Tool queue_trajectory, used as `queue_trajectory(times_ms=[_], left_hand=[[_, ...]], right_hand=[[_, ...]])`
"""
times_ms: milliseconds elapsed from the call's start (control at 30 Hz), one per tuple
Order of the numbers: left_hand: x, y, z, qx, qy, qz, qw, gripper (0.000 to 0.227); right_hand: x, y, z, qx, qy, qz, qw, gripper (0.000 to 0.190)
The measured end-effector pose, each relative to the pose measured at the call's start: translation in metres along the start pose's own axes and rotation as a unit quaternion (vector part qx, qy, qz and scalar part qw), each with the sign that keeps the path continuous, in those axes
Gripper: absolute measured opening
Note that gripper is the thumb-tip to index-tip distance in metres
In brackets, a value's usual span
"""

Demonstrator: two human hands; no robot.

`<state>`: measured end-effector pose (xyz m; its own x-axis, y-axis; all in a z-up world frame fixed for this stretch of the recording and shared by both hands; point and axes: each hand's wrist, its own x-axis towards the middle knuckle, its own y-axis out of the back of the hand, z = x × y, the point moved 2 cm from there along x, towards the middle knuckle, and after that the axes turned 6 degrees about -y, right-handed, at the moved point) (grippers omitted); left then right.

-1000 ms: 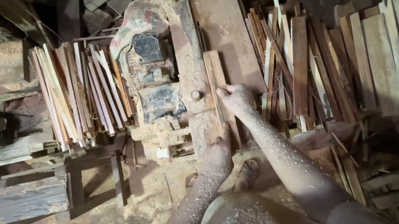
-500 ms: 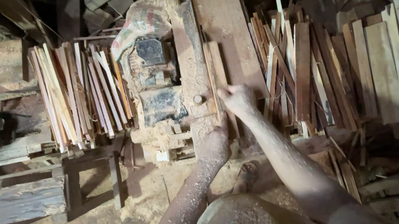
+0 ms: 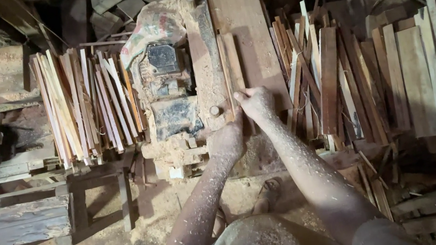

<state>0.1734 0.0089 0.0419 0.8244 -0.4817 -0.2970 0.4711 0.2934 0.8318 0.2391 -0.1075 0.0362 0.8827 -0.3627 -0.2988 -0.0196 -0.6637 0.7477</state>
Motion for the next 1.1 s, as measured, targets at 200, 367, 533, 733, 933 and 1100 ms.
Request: queue_trajectory(times_ms=[200,367,533,733,933,1100], left_hand=[[-0.006,0.023,0.019,-0.003,0.031,0.025,0.999,0.082],[-0.056,-0.093,0.026,-0.115,0.003,0.217,0.969,0.079],[-0.124,-0.086,0.033,-0.467,0.119,0.072,0.873,0.055],[-0.092,-0.067,0.063,-0.466,0.069,0.005,0.882,0.044],[-0.001,-0.079,0.073,-0.332,0.028,0.040,0.942,0.050],[-0.039,-0.037,0.080,-0.206,0.026,0.096,0.974,0.056]], right_hand=[[0.023,-0.011,0.013,0.036,0.070,0.041,0.996,0.041],[-0.063,0.006,0.070,0.068,0.114,-0.042,0.990,0.047],[-0.138,0.018,0.128,0.132,0.003,-0.054,0.990,0.040],[-0.087,0.043,0.189,0.196,0.013,0.041,0.980,0.036],[-0.075,0.090,0.181,0.265,-0.030,0.071,0.961,0.040],[-0.125,0.119,0.122,0.308,-0.082,0.036,0.947,0.048]])
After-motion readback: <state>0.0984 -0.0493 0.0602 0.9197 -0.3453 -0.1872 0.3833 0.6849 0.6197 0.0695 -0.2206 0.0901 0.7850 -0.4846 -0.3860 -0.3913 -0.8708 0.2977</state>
